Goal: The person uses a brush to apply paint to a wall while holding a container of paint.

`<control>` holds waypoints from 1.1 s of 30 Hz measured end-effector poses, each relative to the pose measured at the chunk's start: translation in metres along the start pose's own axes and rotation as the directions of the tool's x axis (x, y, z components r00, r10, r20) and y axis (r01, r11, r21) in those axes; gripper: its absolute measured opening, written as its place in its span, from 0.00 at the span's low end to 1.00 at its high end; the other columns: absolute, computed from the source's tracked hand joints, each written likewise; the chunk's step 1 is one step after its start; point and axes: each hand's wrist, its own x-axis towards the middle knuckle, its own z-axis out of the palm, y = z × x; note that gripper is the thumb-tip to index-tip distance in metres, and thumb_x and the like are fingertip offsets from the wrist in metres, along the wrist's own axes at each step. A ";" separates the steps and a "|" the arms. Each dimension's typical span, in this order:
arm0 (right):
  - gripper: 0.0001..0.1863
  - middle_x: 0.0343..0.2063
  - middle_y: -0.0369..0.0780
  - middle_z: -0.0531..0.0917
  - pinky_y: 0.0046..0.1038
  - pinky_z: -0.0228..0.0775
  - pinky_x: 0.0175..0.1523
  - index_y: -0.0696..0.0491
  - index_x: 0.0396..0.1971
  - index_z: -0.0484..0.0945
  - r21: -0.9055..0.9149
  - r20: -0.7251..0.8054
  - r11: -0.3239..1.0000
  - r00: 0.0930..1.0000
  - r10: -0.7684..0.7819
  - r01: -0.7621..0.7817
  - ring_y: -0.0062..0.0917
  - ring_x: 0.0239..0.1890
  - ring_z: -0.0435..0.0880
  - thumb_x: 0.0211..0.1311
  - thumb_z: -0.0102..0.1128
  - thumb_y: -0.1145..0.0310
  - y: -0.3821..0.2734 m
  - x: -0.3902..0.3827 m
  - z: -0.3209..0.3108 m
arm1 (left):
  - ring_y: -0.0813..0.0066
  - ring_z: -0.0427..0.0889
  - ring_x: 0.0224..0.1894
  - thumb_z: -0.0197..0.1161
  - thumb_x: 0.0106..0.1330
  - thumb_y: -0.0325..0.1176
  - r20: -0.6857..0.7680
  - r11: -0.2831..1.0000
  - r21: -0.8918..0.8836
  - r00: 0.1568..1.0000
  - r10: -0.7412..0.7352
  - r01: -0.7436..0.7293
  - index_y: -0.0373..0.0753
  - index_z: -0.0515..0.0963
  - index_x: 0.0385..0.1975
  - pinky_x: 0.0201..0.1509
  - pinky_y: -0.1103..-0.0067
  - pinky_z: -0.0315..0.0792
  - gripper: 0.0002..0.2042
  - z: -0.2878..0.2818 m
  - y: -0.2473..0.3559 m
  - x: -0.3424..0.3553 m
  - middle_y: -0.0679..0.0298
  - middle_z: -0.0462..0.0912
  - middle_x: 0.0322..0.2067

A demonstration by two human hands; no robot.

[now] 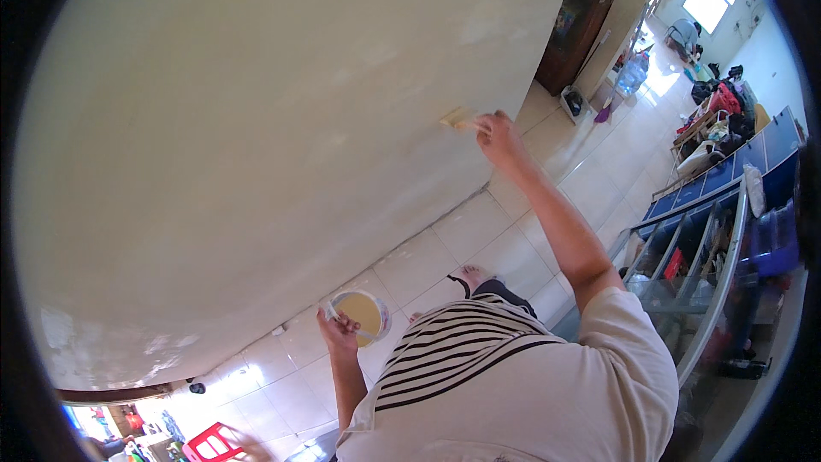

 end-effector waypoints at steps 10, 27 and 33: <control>0.14 0.39 0.47 0.79 0.38 0.72 0.45 0.56 0.40 0.79 -0.012 -0.441 0.945 0.846 -0.300 0.328 0.44 0.40 0.80 0.53 0.58 0.68 -0.088 0.090 -0.197 | 0.73 0.61 0.15 0.47 0.62 0.62 -0.063 1.000 0.029 0.998 0.012 -0.010 0.39 0.69 0.24 0.25 0.74 0.58 0.27 0.041 0.003 -0.021 0.69 0.62 0.12; 0.17 0.31 0.47 0.75 0.42 0.70 0.40 0.51 0.49 0.72 0.262 -0.050 0.965 0.999 -0.008 0.021 0.45 0.37 0.76 0.58 0.55 0.73 0.068 -0.058 0.048 | 0.74 0.60 0.14 0.47 0.62 0.62 -0.068 0.995 0.054 0.994 -0.083 0.087 0.36 0.69 0.26 0.27 0.74 0.61 0.28 0.082 0.001 -0.030 0.68 0.62 0.12; 0.16 0.32 0.49 0.77 0.43 0.71 0.41 0.52 0.46 0.74 0.131 0.054 0.991 0.998 0.029 -0.036 0.47 0.37 0.77 0.55 0.55 0.71 0.077 -0.012 0.022 | 0.74 0.59 0.14 0.46 0.63 0.61 -0.082 0.993 0.093 0.995 -0.064 0.072 0.36 0.69 0.27 0.26 0.74 0.60 0.28 0.083 -0.001 -0.032 0.68 0.61 0.12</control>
